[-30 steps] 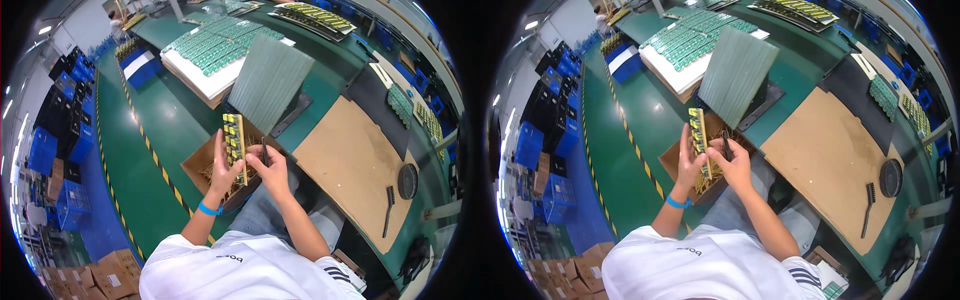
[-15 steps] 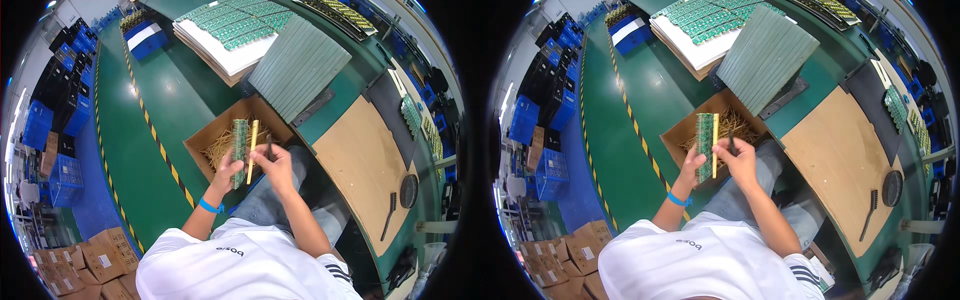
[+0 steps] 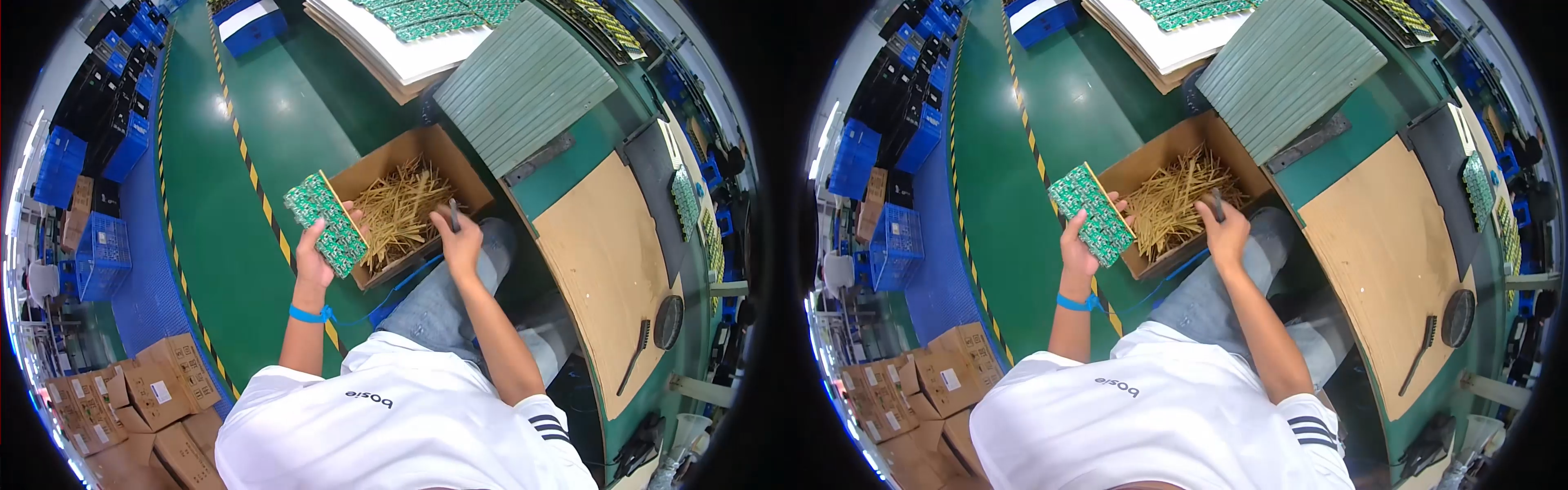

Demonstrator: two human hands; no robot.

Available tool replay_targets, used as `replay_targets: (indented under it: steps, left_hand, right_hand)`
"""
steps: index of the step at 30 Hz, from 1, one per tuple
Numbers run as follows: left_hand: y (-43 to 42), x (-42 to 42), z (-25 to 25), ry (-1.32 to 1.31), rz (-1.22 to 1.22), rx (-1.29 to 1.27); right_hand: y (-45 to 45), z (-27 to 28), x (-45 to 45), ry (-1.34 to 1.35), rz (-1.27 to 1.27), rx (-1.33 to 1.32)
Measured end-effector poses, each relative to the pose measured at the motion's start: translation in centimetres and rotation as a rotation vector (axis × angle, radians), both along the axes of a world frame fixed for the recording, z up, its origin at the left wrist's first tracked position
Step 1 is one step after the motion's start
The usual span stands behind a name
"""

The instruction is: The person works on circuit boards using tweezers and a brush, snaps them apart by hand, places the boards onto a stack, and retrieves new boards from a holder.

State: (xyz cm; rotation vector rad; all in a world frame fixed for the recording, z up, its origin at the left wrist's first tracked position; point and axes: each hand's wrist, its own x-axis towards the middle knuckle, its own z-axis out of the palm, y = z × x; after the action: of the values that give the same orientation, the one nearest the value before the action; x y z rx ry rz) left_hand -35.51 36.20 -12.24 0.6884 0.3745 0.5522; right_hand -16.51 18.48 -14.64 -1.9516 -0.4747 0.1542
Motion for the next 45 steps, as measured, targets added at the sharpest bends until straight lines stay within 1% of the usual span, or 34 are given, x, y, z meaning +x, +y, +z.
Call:
replay_targets:
  steps: [1,5,7,8,9,10,11,12,13,16,17,20,22,25,26,28,29,30,32,33,34,36,37,38,40,41,42,45]
  left_hand:
    - [0.2,-0.2,0.0,-0.010,0.027,-0.041]
    - [0.5,-0.9,-1.7,0.017,0.060,-0.137]
    - [0.7,-0.3,-2.6,0.028,0.046,-0.156]
    - [0.4,0.3,-2.9,0.014,0.000,-0.194]
    - [0.0,0.9,-3.2,0.000,-0.043,-0.232]
    - [-0.6,1.5,-2.9,-0.014,-0.084,-0.271]
    - [-1.3,2.3,-2.6,-0.014,-0.085,-0.275]
    - [-2.1,3.2,-2.3,-0.029,-0.136,-0.276]
    - [-3.0,4.1,-1.7,-0.043,-0.187,-0.276]
    - [-5.2,6.4,-0.9,-0.108,-0.262,-0.295]
    - [-5.6,7.0,-0.5,-0.142,-0.300,-0.303]
    - [-6.4,8.0,1.1,-0.137,-0.352,-0.236]
    - [-6.9,8.4,1.9,-0.137,-0.381,-0.199]
    - [-7.8,8.4,2.8,-0.034,-0.461,-0.040]
    - [-8.0,8.2,3.0,-0.035,-0.468,-0.032]
    - [-8.3,7.8,3.5,-0.163,-0.525,-0.063]
    - [-8.3,7.8,3.7,-0.228,-0.553,-0.078]
    - [-8.2,7.8,3.9,-0.232,-0.559,-0.070]
    - [-8.2,7.1,3.8,-0.276,-0.783,-0.258]
    - [-8.4,6.6,3.7,-0.294,-0.887,-0.360]
    - [-8.6,6.5,3.8,-0.290,-0.879,-0.365]
    - [-9.2,7.2,3.9,-0.205,-1.086,-0.398]
    - [-9.6,7.6,3.8,-0.167,-1.190,-0.409]
    - [-10.2,7.8,3.2,-0.170,-1.182,-0.413]
    - [-11.3,8.6,1.5,-0.233,-1.420,-0.298]
    - [-11.8,9.0,0.9,-0.264,-1.540,-0.234]
    - [-12.3,9.1,0.5,-0.265,-1.538,-0.235]
    - [-13.6,9.5,0.9,-0.196,-1.436,-0.356]
  right_hand:
    - [-0.4,-1.5,0.2,-0.005,0.005,0.001]
    - [-2.2,-0.9,-0.9,0.100,-0.063,0.052]
    - [-2.4,-0.3,0.0,0.190,0.113,0.078]
    - [-2.6,0.1,0.2,0.234,0.201,0.090]
    - [-2.8,0.4,0.1,0.234,0.197,0.086]
    - [-2.9,0.6,-0.3,0.281,0.259,0.097]
    - [-3.0,0.8,-0.7,0.327,0.324,0.108]
    - [-3.0,1.0,-1.0,0.373,0.389,0.121]
    - [-3.2,1.6,-1.4,0.372,0.387,0.120]
    - [-4.0,3.6,-2.2,0.520,0.381,0.194]
    - [-4.5,4.1,-2.0,0.514,0.377,0.198]
    - [-6.7,5.4,-1.1,0.770,0.225,0.287]
    - [-7.5,6.8,-1.0,0.739,0.245,0.301]
    - [-8.5,7.9,-1.1,0.683,0.291,0.328]
    - [-9.0,7.9,-1.3,0.622,0.289,0.313]
    - [-9.6,8.4,-1.2,0.492,0.284,0.286]
    - [-10.0,9.3,-0.8,0.481,0.282,0.294]
    - [-10.8,11.4,-0.5,0.246,0.361,0.204]
    - [-12.5,15.4,-0.2,-0.211,0.507,0.012]
    - [-13.2,16.4,0.0,-0.204,0.512,0.013]
    - [-13.8,17.4,0.4,-0.396,0.549,-0.022]
    - [-14.9,18.6,0.6,-0.773,0.615,-0.095]
    - [-15.3,19.0,0.5,-0.768,0.623,-0.097]
    - [-15.6,19.4,0.4,-0.818,0.643,-0.130]
    - [-16.2,19.7,-0.2,-0.919,0.679,-0.195]
    - [-16.3,19.8,-0.6,-0.917,0.684,-0.196]
    - [-16.5,19.9,-0.9,-0.934,0.672,-0.219]
    - [-16.7,20.1,-0.9,-0.981,0.642,-0.270]
